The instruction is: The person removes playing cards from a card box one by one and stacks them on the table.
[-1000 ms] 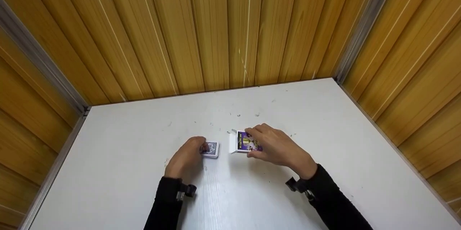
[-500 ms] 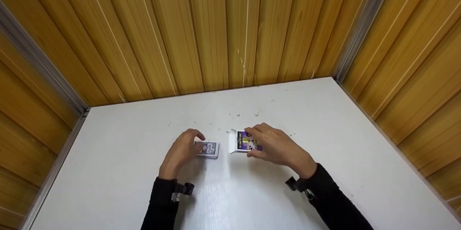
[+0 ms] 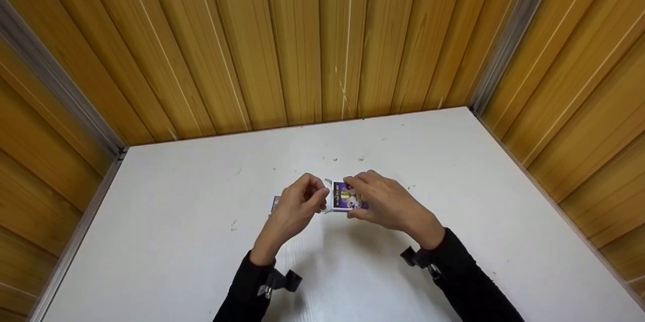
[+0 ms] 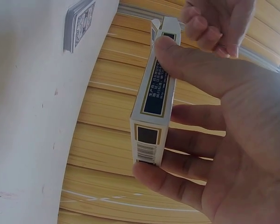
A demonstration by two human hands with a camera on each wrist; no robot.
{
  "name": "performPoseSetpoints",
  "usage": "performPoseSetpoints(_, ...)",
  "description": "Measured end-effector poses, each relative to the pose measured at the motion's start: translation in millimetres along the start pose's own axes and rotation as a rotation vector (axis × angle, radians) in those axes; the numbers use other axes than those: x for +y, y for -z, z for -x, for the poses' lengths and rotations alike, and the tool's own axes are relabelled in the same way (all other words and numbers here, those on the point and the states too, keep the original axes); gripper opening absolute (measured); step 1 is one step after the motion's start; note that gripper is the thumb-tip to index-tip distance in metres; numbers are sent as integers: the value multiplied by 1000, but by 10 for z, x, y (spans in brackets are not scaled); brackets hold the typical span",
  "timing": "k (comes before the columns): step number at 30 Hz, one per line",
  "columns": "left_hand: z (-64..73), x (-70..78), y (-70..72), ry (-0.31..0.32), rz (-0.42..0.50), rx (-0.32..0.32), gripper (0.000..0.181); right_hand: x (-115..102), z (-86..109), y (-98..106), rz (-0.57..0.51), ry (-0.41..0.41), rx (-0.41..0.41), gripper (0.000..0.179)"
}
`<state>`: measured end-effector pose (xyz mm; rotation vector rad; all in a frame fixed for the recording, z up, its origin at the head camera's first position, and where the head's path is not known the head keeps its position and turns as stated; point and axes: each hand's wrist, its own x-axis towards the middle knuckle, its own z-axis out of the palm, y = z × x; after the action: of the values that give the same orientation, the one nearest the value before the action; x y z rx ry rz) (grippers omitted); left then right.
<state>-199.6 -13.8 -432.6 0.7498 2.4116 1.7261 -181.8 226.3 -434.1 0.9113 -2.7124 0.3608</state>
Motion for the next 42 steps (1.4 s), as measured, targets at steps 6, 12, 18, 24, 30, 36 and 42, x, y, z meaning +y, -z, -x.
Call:
performPoseSetpoints(6,-51,-76,-103,-17,1,46,8,8,16,-2,-6,13,24,69)
performPoseSetpoints(12,-91,-188,-136,50,-12,47,10,-13,23,20,-17,7,23,70)
performPoseSetpoints(18,-119,-277,-163,99,-12,52,13,-29,28,19,-4,36,29,70)
performPoseSetpoints(24,-124,-317,-171,131,48,29,18,-46,26,12,27,66,34,71)
performPoseSetpoints(30,-133,-335,-169,139,53,25,18,-62,23,19,20,62,17,70)
performPoseSetpoints(36,-139,-338,-169,159,93,-3,16,-72,15,35,28,48,-4,70)
performPoseSetpoints(42,-138,-313,-152,171,155,-29,16,-64,17,36,17,57,11,70)
